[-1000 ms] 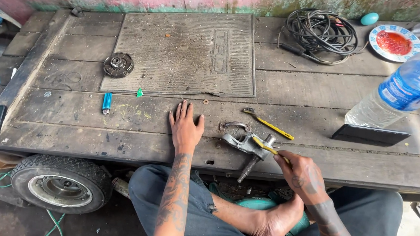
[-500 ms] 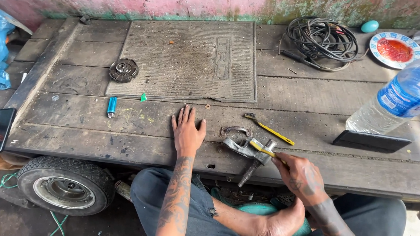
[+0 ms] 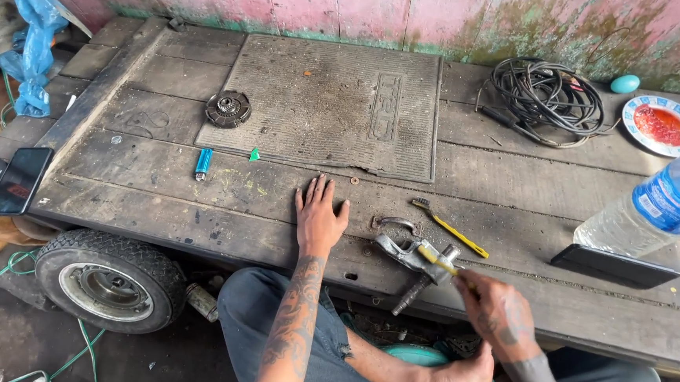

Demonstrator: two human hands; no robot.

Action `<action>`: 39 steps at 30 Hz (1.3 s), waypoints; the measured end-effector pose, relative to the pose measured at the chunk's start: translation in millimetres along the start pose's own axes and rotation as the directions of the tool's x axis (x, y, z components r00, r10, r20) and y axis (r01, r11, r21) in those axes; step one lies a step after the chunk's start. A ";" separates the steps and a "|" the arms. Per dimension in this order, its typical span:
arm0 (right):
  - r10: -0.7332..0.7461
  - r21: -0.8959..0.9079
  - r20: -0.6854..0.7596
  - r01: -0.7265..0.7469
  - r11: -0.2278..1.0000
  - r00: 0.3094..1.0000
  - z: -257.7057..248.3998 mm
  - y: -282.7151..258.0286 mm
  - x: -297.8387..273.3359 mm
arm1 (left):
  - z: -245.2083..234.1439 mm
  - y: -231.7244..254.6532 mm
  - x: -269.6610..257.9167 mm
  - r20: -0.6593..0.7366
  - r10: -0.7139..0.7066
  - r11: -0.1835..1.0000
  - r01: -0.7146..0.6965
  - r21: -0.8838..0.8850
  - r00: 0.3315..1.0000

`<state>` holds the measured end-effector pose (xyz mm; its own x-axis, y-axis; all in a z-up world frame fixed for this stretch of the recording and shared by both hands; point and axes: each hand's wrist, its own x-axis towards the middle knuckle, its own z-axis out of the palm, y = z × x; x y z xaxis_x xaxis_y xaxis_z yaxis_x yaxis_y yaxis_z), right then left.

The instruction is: The person sits on a stool and uses a yellow-handled wire brush to scrub a metal part clamped in a vise. They rotate the part to clean different sides and occasionally wipe it with a cloth.

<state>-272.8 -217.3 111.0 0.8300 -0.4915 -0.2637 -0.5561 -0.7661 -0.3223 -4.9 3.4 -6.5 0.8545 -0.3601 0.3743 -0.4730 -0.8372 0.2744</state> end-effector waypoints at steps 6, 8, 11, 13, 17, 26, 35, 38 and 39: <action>-0.017 -0.001 -0.019 0.017 1.000 1.000 -2.7 0.8 2.3 | 0.0 0.3 4.9 0.024 -0.007 1.000 0.006 0.011 1.000; 0.002 -0.003 -0.052 -0.002 1.000 0.999 0.4 0.7 0.4 | 0.2 -0.3 3.9 0.029 -0.010 1.000 0.010 0.012 1.000; -0.037 -0.039 0.035 0.039 0.998 0.999 3.4 -1.8 -4.0 | 0.2 0.0 4.7 0.037 -0.015 1.000 0.014 0.010 0.999; 0.047 -0.030 -0.033 -0.048 0.998 0.998 -5.3 1.3 2.4 | -0.1 -0.1 5.2 0.041 -0.014 1.000 0.013 0.005 0.999; -0.020 0.047 0.053 0.018 0.999 0.998 1.4 -1.0 -0.8 | -2.4 1.0 4.5 -0.010 0.007 1.000 -0.007 0.000 1.000; -0.029 0.030 0.049 0.028 0.999 0.998 0.6 2.1 -5.7 | -2.7 0.9 7.0 0.048 -0.009 1.000 0.009 -0.007 0.999; -0.009 0.071 -0.066 0.014 0.997 0.998 1.1 14.8 -6.3 | -2.7 0.8 2.3 -0.003 0.009 1.000 -0.009 0.010 1.000; 0.013 0.092 -0.035 -0.009 0.996 0.999 1.0 7.3 -5.5 | -6.1 0.4 5.0 0.038 0.002 1.000 -0.003 0.027 0.999; -0.024 0.071 -0.013 0.025 0.997 1.000 1.5 6.1 -6.7 | -6.1 1.1 4.2 0.030 0.003 1.000 -0.003 0.015 1.000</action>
<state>-281.8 -218.1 109.5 0.8435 -0.4782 -0.2444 -0.5371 -0.7468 -0.3923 -3.1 3.5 0.8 0.8593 -0.3744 0.3484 -0.4723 -0.8423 0.2597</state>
